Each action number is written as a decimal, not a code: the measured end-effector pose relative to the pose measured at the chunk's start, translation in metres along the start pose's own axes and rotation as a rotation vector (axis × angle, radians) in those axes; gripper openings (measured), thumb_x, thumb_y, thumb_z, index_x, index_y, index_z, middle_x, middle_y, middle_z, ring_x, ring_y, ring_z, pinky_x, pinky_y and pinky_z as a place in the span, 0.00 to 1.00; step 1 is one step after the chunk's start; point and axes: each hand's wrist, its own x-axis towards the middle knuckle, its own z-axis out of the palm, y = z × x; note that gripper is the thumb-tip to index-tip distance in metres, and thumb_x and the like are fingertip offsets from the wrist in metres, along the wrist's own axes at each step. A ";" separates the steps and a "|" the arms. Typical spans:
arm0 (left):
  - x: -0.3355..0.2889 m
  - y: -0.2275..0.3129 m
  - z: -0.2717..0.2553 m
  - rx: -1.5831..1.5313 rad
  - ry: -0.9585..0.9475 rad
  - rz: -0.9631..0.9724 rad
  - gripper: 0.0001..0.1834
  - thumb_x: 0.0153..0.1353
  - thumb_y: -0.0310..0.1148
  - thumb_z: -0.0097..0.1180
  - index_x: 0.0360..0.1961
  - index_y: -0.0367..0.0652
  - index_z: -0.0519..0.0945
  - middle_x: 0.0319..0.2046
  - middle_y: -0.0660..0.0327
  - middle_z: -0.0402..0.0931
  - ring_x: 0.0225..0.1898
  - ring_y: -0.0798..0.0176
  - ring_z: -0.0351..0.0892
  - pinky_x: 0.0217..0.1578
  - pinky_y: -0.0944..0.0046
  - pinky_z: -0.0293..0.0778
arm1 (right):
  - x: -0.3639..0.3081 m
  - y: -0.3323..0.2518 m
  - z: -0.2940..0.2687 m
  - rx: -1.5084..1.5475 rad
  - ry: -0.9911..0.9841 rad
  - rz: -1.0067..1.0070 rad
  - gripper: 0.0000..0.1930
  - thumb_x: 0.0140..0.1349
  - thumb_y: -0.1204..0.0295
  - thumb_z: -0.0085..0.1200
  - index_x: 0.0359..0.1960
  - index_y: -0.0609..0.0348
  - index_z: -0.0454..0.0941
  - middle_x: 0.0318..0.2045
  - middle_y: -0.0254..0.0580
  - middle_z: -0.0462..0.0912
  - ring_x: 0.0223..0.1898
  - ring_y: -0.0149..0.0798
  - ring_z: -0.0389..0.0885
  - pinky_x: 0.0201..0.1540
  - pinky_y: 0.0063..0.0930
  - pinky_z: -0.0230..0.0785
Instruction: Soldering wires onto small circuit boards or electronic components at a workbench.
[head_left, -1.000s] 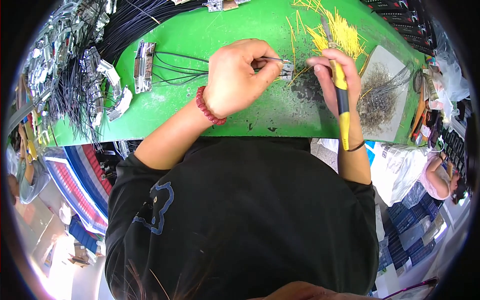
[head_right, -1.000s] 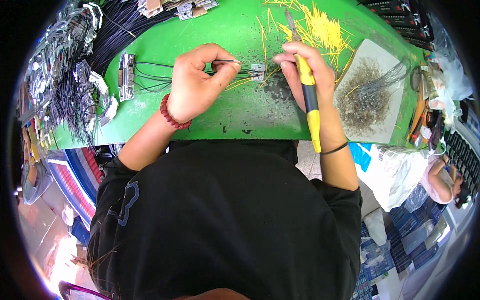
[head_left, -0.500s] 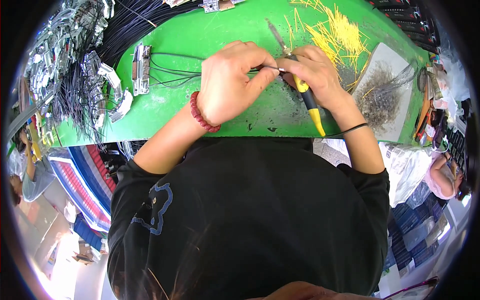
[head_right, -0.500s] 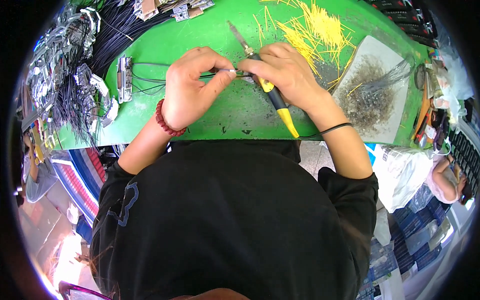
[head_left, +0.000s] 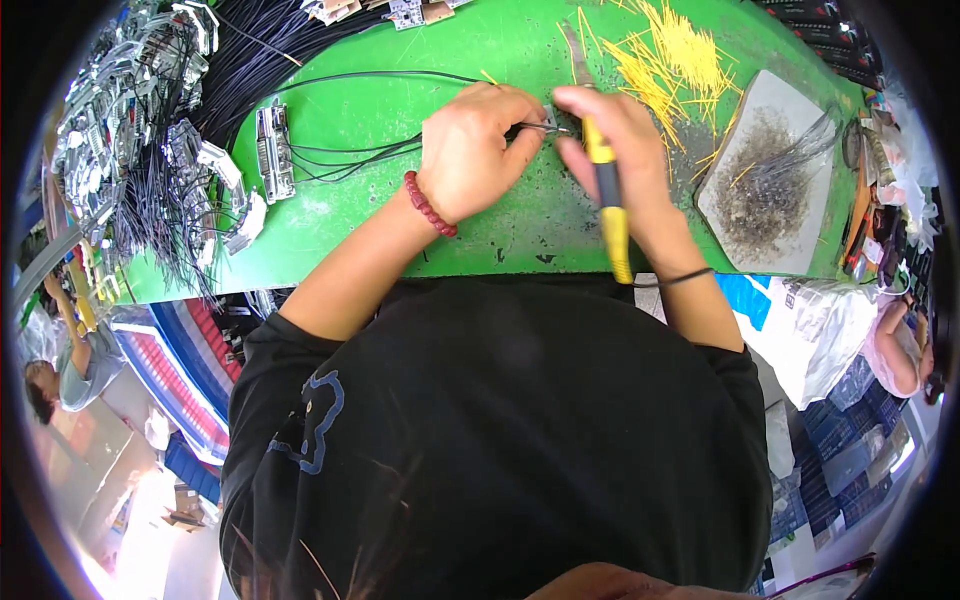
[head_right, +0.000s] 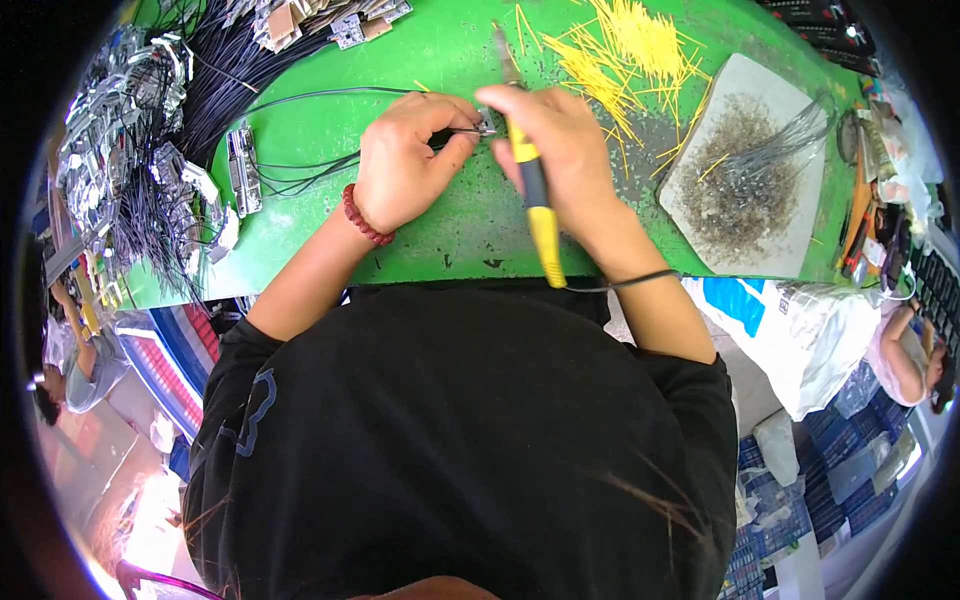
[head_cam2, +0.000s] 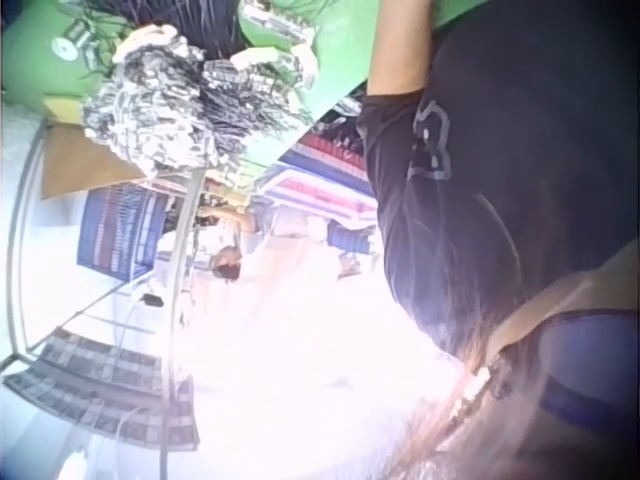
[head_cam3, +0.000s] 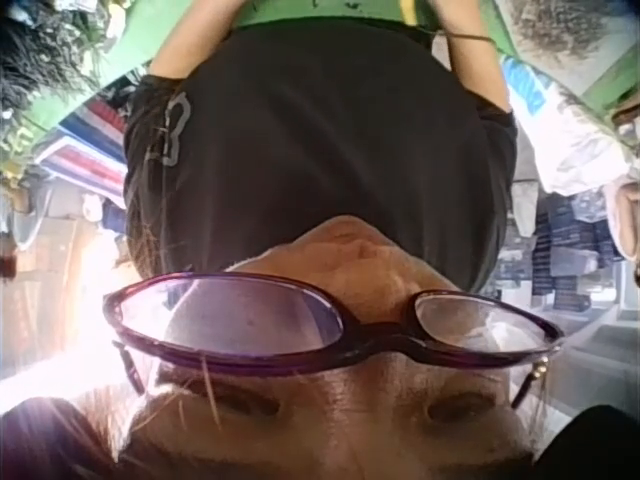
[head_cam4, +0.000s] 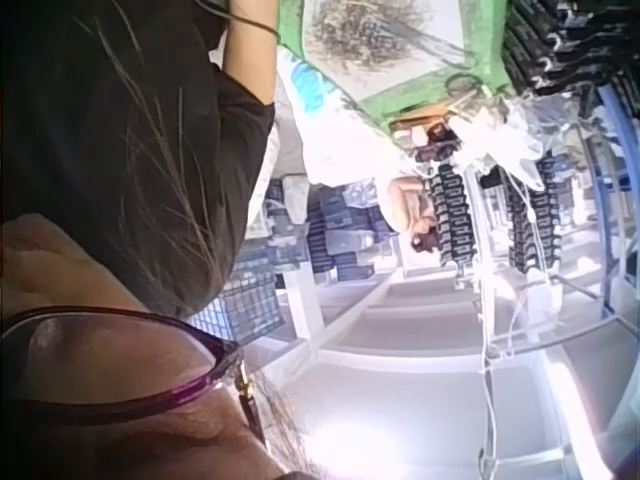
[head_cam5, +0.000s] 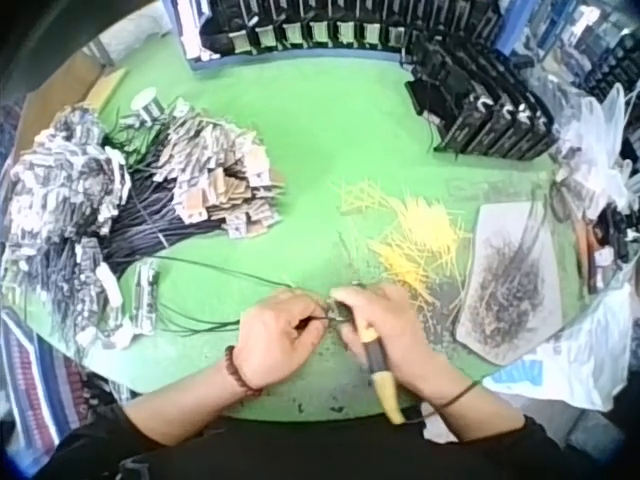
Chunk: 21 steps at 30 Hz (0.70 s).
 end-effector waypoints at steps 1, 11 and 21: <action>0.000 0.001 0.001 -0.004 0.012 0.003 0.02 0.50 0.25 0.60 0.25 0.40 0.79 0.32 0.62 0.82 0.34 0.56 0.80 0.38 0.60 0.75 | -0.003 0.002 -0.003 0.133 0.071 0.044 0.24 0.50 0.82 0.61 0.51 0.49 0.77 0.34 0.41 0.81 0.36 0.42 0.81 0.39 0.33 0.72; 0.003 0.001 0.008 0.076 0.073 0.017 0.01 0.46 0.26 0.60 0.22 0.43 0.80 0.31 0.67 0.83 0.34 0.59 0.80 0.34 0.62 0.77 | -0.066 0.015 -0.070 0.307 0.446 0.417 0.36 0.65 0.41 0.44 0.54 0.66 0.76 0.21 0.36 0.79 0.19 0.21 0.66 0.23 0.16 0.56; 0.008 0.003 0.000 0.031 -0.069 -0.007 0.02 0.49 0.25 0.59 0.23 0.38 0.79 0.33 0.61 0.82 0.36 0.55 0.79 0.39 0.60 0.76 | -0.110 0.045 -0.113 0.684 0.797 0.439 0.10 0.57 0.76 0.43 0.37 0.69 0.73 0.23 0.37 0.69 0.19 0.24 0.60 0.23 0.17 0.55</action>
